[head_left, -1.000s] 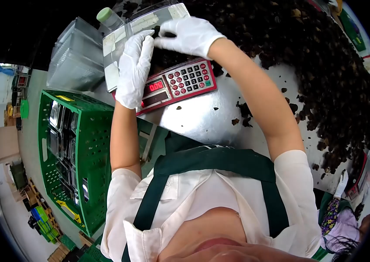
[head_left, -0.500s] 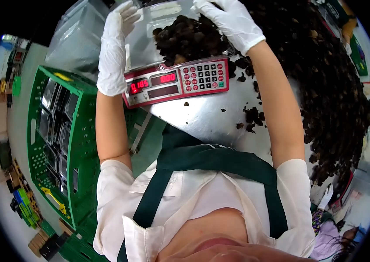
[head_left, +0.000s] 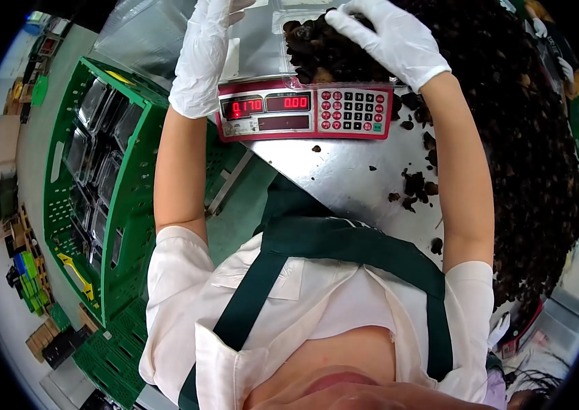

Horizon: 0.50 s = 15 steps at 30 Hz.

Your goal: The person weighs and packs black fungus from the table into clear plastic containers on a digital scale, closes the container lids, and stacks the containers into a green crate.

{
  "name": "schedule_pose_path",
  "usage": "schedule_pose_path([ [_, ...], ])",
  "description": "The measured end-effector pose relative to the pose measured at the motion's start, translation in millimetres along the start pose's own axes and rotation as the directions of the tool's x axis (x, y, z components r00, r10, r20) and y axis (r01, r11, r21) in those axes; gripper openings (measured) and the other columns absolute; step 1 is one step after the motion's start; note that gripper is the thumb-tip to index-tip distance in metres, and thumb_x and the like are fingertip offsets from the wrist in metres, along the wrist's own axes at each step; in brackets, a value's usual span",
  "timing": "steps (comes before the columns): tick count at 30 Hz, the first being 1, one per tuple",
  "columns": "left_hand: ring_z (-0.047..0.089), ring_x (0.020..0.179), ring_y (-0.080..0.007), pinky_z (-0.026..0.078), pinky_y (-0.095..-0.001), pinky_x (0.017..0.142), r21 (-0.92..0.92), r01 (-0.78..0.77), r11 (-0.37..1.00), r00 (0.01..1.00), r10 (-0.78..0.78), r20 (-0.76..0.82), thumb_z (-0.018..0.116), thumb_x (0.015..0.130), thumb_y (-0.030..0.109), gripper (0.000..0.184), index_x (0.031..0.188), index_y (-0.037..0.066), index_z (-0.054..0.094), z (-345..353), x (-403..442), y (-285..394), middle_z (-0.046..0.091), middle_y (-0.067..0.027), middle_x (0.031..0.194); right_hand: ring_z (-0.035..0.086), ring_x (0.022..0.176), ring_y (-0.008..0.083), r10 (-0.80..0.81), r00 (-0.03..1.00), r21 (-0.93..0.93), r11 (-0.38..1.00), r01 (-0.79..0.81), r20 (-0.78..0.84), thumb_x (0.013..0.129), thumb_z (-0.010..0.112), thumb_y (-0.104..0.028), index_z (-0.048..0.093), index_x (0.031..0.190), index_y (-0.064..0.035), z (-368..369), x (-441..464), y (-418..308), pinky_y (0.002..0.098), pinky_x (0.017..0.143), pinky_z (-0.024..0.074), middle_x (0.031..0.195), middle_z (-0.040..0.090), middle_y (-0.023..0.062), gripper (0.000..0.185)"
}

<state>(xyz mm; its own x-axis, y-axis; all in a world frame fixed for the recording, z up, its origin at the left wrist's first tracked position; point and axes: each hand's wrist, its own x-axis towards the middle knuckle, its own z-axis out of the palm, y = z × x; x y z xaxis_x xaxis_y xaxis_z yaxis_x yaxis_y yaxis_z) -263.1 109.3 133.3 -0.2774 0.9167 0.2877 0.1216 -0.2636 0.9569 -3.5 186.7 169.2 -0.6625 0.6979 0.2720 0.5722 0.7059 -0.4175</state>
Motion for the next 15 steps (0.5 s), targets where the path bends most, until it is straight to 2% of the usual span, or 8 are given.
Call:
schedule_pose_path([
  [1, 0.06, 0.117, -0.017, 0.043, -0.0355, 0.104, -0.002, 0.0, 1.0, 1.0, 0.0, 0.004, 0.042, 0.11, 0.048, 0.052, 0.143, 0.011, 0.056, 2.9, 0.0, -0.9, 0.065, -0.0043, 0.128, 0.067, 0.104, 0.0384, 0.105, 0.994, -0.06, 0.993, -0.103, 0.038, 0.098, 0.06, -0.054, 0.068, 0.112, -0.0074, 1.4, -0.2, -3.8, 0.0444, 0.092, 0.0529, 0.114, 0.067, 0.0204, 0.049],
  [3, 0.059, 0.117, -0.0173, 0.043, -0.0361, 0.104, 0.013, -0.008, 1.0, 1.0, 0.008, 0.008, 0.043, 0.109, 0.049, 0.052, 0.143, 0.012, 0.056, 7.7, 0.7, -1.7, 0.064, -0.0044, 0.129, 0.069, 0.099, 0.0369, -0.003, 0.997, -0.009, 1.0, 0.002, -0.077, 0.097, 0.062, -0.051, 0.07, 0.109, -0.0063, 3.3, 1.7, 4.6, 0.0418, 0.088, 0.0545, 0.107, 0.069, 0.0193, 0.047],
  [5, 0.059, 0.118, -0.0175, 0.043, -0.0362, 0.104, 0.004, -0.01, 1.0, 1.0, 0.01, 0.021, 0.043, 0.109, 0.049, 0.052, 0.143, 0.012, 0.056, 7.2, 2.3, -4.0, 0.064, -0.0043, 0.13, 0.07, 0.09, 0.0326, 0.118, 0.992, 0.141, 0.984, -0.111, -0.042, 0.096, 0.067, -0.044, 0.072, 0.102, -0.0033, -3.1, 9.8, 9.9, 0.0396, 0.081, 0.0558, 0.097, 0.072, 0.0166, 0.041],
  [6, 0.059, 0.118, -0.0177, 0.042, -0.0362, 0.104, -0.002, -0.01, 1.0, 0.999, 0.01, 0.039, 0.043, 0.109, 0.049, 0.052, 0.143, 0.012, 0.055, 7.1, 3.1, -5.3, 0.063, -0.0042, 0.13, 0.069, 0.074, 0.0219, 0.044, 0.939, 0.225, 0.974, 0.036, -0.342, 0.095, 0.07, -0.036, 0.072, 0.093, -0.0016, 13.3, 10.9, 20.3, 0.0342, 0.068, 0.0544, 0.08, 0.071, 0.0101, 0.035],
  [7, 0.059, 0.118, -0.0177, 0.042, -0.0362, 0.104, -0.012, -0.014, 1.0, 0.999, 0.015, 0.047, 0.043, 0.109, 0.049, 0.052, 0.143, 0.012, 0.055, 7.1, 4.4, -6.2, 0.063, -0.0042, 0.13, 0.069, 0.074, 0.0219, 0.047, 0.937, 0.215, 0.976, 0.03, -0.346, 0.095, 0.07, -0.036, 0.072, 0.093, -0.0016, 13.9, 8.8, 34.5, 0.0342, 0.068, 0.0544, 0.08, 0.071, 0.0101, 0.035],
  [10, 0.059, 0.118, -0.0183, 0.042, -0.0369, 0.104, 0.014, -0.01, 1.0, 0.999, 0.009, 0.038, 0.043, 0.109, 0.047, 0.05, 0.143, 0.011, 0.055, 5.2, 6.5, -11.2, 0.063, -0.0044, 0.13, 0.058, 0.06, 0.0078, 0.479, 0.877, 0.631, 0.669, -0.392, 0.038, 0.096, 0.073, -0.032, 0.072, 0.089, -0.0039, -9.9, 1.2, 24.8, 0.0255, 0.055, 0.0467, 0.069, 0.064, 0.0008, 0.029],
  [14, 0.059, 0.117, -0.0172, 0.042, -0.0364, 0.103, 0.051, -0.03, 0.998, 0.998, 0.027, 0.053, 0.045, 0.109, 0.043, 0.047, 0.142, 0.01, 0.056, 9.5, 7.9, -9.8, 0.063, -0.0044, 0.129, 0.056, 0.057, 0.0071, 0.39, 0.919, 0.694, 0.677, -0.245, -0.056, 0.096, 0.074, -0.026, 0.072, 0.085, -0.003, -8.6, -13.3, 37.6, 0.0251, 0.053, 0.0457, 0.068, 0.064, -0.0016, 0.026],
  [15, 0.059, 0.117, -0.0172, 0.042, -0.0364, 0.103, 0.055, -0.028, 0.998, 0.998, 0.025, 0.049, 0.045, 0.109, 0.043, 0.047, 0.142, 0.01, 0.056, 10.3, 8.7, -7.9, 0.063, -0.0044, 0.129, 0.063, 0.073, 0.013, 0.381, 0.924, 0.647, 0.697, -0.309, 0.031, 0.093, 0.077, -0.029, 0.072, 0.1, -0.0047, -11.7, -16.7, 41.4, 0.0304, 0.064, 0.0513, 0.085, 0.068, 0.0041, 0.026],
])
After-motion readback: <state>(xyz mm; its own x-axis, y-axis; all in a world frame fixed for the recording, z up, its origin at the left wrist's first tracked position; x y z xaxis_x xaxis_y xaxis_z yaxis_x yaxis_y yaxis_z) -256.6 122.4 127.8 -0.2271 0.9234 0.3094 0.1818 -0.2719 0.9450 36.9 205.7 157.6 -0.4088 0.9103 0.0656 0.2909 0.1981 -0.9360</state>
